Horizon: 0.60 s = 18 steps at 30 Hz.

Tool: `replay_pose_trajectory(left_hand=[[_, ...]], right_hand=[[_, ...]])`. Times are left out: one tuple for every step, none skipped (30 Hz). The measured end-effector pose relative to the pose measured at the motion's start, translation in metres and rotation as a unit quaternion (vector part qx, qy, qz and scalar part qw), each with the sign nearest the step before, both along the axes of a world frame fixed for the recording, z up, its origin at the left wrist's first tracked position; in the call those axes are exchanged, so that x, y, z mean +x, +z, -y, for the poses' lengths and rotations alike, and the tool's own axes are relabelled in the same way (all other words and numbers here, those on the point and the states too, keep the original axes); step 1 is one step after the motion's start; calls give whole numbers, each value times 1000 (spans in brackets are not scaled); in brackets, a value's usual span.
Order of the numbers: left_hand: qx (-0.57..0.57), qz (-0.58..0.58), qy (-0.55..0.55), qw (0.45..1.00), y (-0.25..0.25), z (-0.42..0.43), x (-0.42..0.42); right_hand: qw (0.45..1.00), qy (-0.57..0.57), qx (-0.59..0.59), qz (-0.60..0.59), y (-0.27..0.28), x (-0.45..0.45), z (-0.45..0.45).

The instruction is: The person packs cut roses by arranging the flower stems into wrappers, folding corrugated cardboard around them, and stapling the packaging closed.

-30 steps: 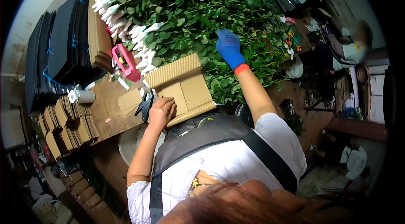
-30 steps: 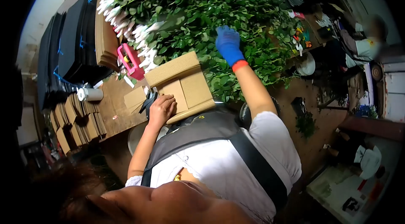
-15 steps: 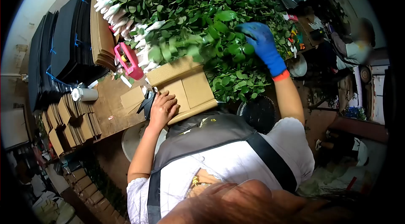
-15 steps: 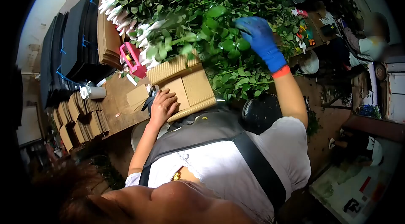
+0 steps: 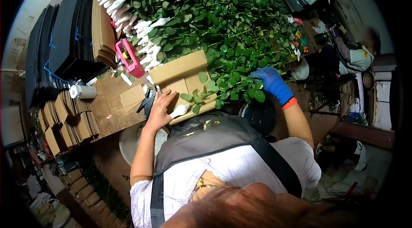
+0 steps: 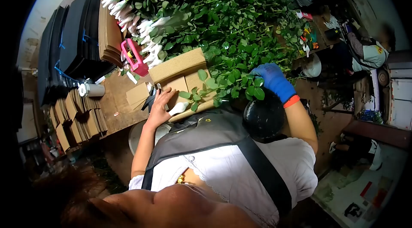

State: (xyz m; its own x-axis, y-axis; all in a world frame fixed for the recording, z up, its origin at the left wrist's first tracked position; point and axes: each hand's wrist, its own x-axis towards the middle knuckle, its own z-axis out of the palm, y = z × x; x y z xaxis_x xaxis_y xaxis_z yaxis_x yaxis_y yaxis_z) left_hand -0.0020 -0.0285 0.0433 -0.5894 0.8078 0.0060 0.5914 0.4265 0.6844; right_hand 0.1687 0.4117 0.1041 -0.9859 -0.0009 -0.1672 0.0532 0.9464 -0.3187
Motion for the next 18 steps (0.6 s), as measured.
replay_pose_trajectory(left_hand=[[5,9,-10,1000,5,0,-1],[10,19,-18,1000,11,0,-2],[15,29,-27,999,13,0,-2],[17,19,-35,999,11,1,-1],[19,9,-42,999,8,1,0],[20,-2,-49,999,7,1,1],[28,23,-35,999,7,-1,5],[24,33,-39,998,8,-1,4],[19,42,-43,998,10,-2,2],[14,51,-49,997,13,-3,1],[8,52,-52,997,15,-3,0],[2,52,-57,997,18,-4,0],[-3,52,-62,997,20,-5,-1],[-5,50,-63,997,21,-6,-1],[-6,48,-64,997,22,-6,-2],[-8,45,-67,997,23,-6,-2],[0,41,-62,997,23,-7,-1],[5,32,-63,997,22,-7,-2]], right_hand=[[999,2,30,25,2,-1,-1],[998,20,40,49,2,-2,-3],[995,38,50,73,4,-5,-4],[992,56,61,97,6,-8,-4],[980,72,133,132,10,-12,-7],[961,87,205,165,26,-23,-2],[936,101,274,196,33,-35,3],[941,64,294,156,28,-53,4],[942,25,313,116,19,-76,3],[966,30,255,35,10,-100,7],[979,32,194,-48,-4,-123,13],[986,34,139,-79,-25,-147,23],[989,36,85,-111,-52,-169,32],[975,49,192,-105,-88,-187,37],[948,61,296,-97,-112,-201,40],[953,54,293,-56,-115,-208,42],[956,47,289,-15,-117,-215,41],[957,41,286,29,-117,-216,38]])
